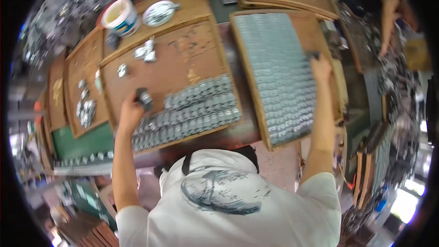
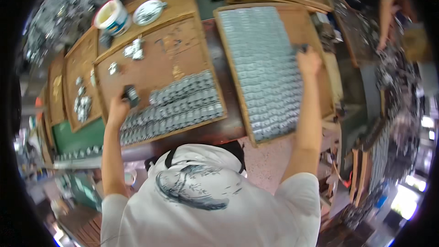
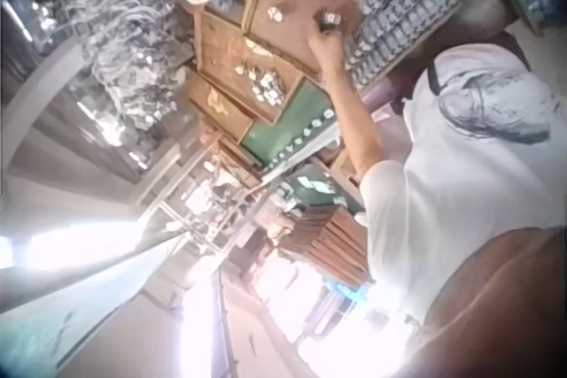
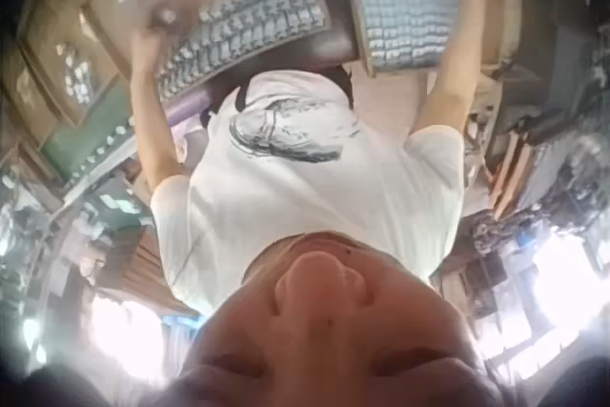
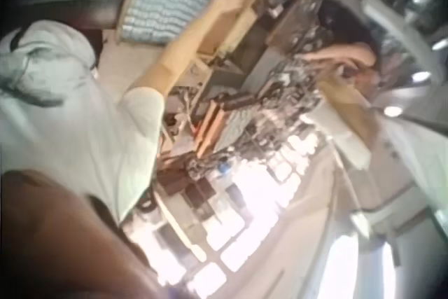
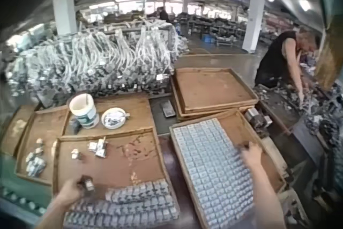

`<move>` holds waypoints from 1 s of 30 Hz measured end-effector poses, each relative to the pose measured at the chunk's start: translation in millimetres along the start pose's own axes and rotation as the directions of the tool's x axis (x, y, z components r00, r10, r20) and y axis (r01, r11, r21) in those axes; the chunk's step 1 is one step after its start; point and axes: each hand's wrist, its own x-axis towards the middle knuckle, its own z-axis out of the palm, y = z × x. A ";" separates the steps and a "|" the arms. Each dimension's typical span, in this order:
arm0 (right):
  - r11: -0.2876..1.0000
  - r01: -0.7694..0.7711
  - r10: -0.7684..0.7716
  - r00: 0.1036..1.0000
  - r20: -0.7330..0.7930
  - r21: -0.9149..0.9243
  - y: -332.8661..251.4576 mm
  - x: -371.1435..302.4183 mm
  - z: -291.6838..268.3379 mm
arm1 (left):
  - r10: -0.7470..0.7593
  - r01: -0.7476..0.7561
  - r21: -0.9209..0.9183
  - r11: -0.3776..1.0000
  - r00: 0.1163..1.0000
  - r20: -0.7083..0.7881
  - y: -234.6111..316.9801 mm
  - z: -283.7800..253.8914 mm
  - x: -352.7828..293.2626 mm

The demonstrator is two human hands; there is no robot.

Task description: Manually assemble small electronic components onto a metal base plate.

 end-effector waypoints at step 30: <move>-0.069 -0.158 -0.265 0.955 0.135 0.985 -53.7 -50.0 -41.0 | 0.172 -0.007 0.280 0.960 0.804 -0.569 -53.4 -47.0 -61.9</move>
